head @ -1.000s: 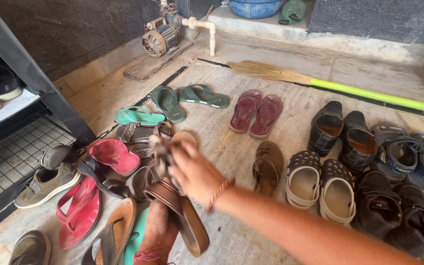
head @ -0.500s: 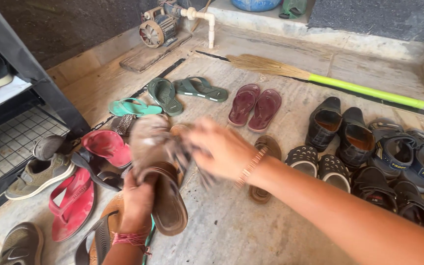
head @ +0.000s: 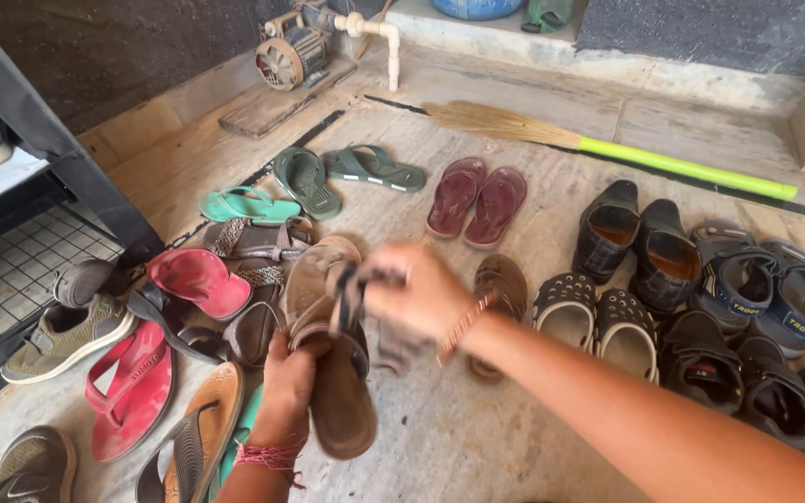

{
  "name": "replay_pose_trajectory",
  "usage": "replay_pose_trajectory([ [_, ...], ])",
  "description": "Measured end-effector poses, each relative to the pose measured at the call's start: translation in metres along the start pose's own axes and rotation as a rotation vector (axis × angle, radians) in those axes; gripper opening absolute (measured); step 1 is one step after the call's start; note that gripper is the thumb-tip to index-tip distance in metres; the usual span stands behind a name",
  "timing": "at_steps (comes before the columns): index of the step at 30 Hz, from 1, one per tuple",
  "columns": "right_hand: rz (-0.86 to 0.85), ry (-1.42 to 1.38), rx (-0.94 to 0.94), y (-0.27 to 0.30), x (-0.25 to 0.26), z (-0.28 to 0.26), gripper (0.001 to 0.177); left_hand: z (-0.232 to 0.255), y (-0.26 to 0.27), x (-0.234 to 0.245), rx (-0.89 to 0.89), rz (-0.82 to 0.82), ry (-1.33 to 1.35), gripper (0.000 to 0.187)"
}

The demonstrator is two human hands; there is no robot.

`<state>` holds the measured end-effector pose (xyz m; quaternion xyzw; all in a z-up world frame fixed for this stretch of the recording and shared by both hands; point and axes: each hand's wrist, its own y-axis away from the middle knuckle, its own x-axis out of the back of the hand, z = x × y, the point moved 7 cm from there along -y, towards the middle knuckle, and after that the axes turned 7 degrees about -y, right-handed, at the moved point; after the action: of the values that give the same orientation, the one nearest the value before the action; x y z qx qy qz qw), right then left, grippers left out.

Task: The person wipes the exterior of several pairs of shoes and sandals with a striped cloth, then places them on a nearby shoe rack. The person handles flip-flops, sandals, and closed-toe shoes one by one.

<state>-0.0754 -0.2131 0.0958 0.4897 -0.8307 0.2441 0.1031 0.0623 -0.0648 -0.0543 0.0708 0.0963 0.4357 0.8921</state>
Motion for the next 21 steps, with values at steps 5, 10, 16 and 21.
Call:
replay_pose_trajectory([
  [5,-0.074,0.456,0.265,0.054,-0.055,-0.020,0.033,0.018,0.014,-0.017,-0.188,-0.054,0.097,0.052],
  [10,-0.119,0.528,0.093,0.076,-0.091,-0.003,0.042,0.005,-0.008,-0.020,-0.052,0.129,-0.071,0.058],
  [16,-0.789,0.495,-0.219,0.111,-0.101,0.063,0.025,0.050,0.014,-0.015,-0.500,0.328,-0.568,0.070],
  [21,-0.019,0.050,-0.452,0.063,-0.016,0.113,0.080,0.088,0.076,-0.059,-0.980,0.337,-0.964,0.087],
])
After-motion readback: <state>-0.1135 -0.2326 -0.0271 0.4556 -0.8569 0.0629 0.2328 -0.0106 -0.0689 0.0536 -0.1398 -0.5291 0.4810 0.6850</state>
